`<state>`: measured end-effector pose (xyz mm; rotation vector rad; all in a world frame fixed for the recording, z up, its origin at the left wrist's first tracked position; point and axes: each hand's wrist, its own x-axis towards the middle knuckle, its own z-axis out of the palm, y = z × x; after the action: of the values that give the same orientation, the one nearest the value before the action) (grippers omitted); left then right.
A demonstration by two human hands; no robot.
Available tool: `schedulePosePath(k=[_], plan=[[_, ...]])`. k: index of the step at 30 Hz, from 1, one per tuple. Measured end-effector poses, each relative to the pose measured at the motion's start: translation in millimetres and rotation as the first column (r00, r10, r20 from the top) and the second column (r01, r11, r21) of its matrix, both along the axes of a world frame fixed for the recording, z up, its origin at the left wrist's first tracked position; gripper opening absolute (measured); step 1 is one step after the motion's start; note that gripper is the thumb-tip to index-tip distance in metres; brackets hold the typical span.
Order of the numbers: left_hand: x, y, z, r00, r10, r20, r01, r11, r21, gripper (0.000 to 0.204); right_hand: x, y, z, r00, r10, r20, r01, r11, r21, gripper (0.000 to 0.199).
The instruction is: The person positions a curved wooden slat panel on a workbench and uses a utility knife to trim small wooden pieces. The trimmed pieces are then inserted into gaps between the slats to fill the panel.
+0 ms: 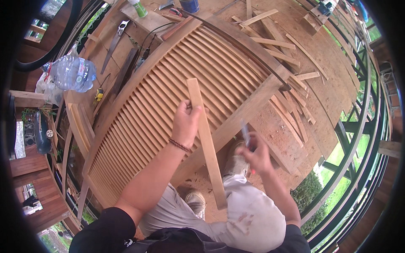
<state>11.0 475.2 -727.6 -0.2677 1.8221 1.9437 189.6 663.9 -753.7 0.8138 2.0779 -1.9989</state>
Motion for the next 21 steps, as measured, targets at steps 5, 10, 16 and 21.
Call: schedulePosePath(k=[5,10,16,21], plan=[[-30,-14,-19,0.956,0.255,-0.145,-0.260,0.966,-0.010,0.020,-9,-20,36,0.820,0.542,-0.183,-0.368,0.745,0.556,0.069],[-35,-22,-6,0.969,0.246,0.032,-0.245,0.969,-0.023,0.030,-17,-13,25,0.847,0.525,-0.083,-0.256,0.540,0.802,0.055],[-1,-30,-15,0.816,-0.573,-0.080,0.379,0.634,-0.674,0.060,-98,51,-4,0.950,0.301,-0.084,-0.067,0.458,0.886,0.038],[56,-15,-19,0.451,-0.886,0.106,0.513,0.161,-0.843,0.092,-177,77,-3,0.961,0.247,0.121,-0.211,0.375,0.903,0.038]])
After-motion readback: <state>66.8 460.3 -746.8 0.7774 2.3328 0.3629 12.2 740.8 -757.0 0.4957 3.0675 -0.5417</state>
